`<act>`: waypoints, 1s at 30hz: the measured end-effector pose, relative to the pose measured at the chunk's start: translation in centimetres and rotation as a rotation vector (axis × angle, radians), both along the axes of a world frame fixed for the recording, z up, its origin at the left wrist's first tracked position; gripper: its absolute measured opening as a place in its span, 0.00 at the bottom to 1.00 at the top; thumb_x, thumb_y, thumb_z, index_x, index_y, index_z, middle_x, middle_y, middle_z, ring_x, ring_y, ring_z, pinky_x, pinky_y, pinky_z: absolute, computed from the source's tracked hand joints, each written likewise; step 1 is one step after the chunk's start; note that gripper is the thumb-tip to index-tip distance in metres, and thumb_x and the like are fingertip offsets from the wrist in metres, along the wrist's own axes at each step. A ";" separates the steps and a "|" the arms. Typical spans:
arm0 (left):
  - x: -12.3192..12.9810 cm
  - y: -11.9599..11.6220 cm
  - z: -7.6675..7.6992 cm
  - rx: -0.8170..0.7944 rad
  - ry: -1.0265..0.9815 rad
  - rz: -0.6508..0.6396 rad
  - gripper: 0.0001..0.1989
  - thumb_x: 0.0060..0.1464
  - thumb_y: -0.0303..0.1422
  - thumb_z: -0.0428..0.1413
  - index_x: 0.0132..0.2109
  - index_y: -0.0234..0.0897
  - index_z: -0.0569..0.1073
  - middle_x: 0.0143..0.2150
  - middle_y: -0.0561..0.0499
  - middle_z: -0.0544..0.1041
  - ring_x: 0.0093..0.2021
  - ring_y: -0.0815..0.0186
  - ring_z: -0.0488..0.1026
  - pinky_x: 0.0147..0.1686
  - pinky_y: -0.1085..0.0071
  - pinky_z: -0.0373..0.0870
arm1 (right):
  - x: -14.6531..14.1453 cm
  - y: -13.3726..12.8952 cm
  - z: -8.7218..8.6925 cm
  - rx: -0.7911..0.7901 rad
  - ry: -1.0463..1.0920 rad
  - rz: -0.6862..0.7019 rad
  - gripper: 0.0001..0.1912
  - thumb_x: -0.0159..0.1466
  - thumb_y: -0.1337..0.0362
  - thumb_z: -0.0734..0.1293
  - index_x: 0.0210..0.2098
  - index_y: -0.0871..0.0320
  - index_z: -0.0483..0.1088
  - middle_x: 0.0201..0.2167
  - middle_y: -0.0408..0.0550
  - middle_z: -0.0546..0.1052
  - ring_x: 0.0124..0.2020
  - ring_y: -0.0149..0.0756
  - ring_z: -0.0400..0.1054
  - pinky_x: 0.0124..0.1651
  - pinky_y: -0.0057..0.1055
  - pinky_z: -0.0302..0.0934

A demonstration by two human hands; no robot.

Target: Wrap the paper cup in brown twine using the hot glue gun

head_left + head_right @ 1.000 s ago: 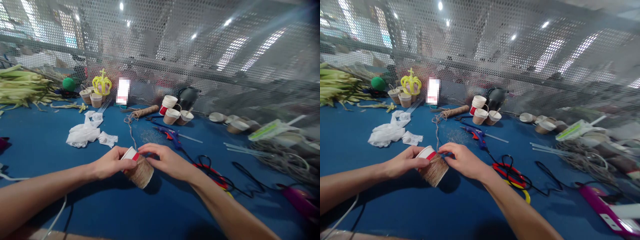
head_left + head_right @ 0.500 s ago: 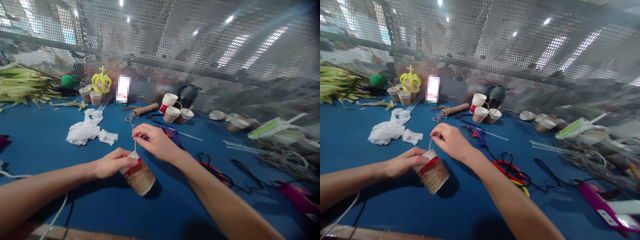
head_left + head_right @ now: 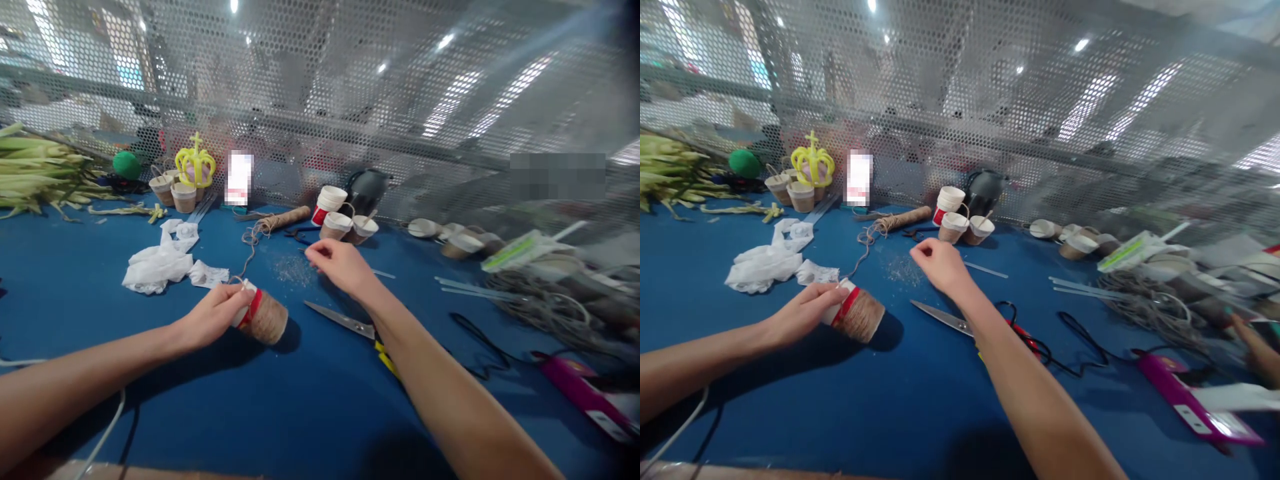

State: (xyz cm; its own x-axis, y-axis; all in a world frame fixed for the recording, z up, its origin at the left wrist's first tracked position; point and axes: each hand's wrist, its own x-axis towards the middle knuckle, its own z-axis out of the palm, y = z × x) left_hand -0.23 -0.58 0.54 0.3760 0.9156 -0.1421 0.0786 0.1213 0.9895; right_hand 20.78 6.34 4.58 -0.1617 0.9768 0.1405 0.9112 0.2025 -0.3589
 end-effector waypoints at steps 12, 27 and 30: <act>-0.1 0.3 -0.7 0.264 0.279 -0.021 0.19 0.55 0.41 0.42 0.26 0.32 0.66 0.23 0.54 0.64 0.25 0.70 0.58 0.26 0.74 0.56 | 5.7 2.4 -2.5 -0.376 0.018 -0.355 0.14 0.61 0.62 0.61 0.45 0.61 0.64 0.44 0.49 0.68 0.40 0.37 0.66 0.40 0.38 0.63; -0.3 0.3 0.4 0.145 0.274 -0.093 0.22 0.54 0.44 0.42 0.27 0.31 0.68 0.23 0.52 0.68 0.24 0.69 0.61 0.25 0.75 0.58 | 2.3 -7.0 0.8 -0.453 1.008 0.004 0.10 0.52 0.59 0.67 0.26 0.60 0.65 0.14 0.39 0.65 0.16 0.24 0.56 0.18 0.23 0.50; -0.4 0.5 0.6 0.156 0.306 -0.089 0.21 0.54 0.43 0.42 0.29 0.30 0.70 0.25 0.51 0.69 0.25 0.69 0.62 0.25 0.74 0.59 | 1.6 -7.8 0.2 -0.524 1.095 0.028 0.08 0.55 0.62 0.65 0.30 0.61 0.67 0.11 0.36 0.62 0.13 0.22 0.52 0.16 0.21 0.47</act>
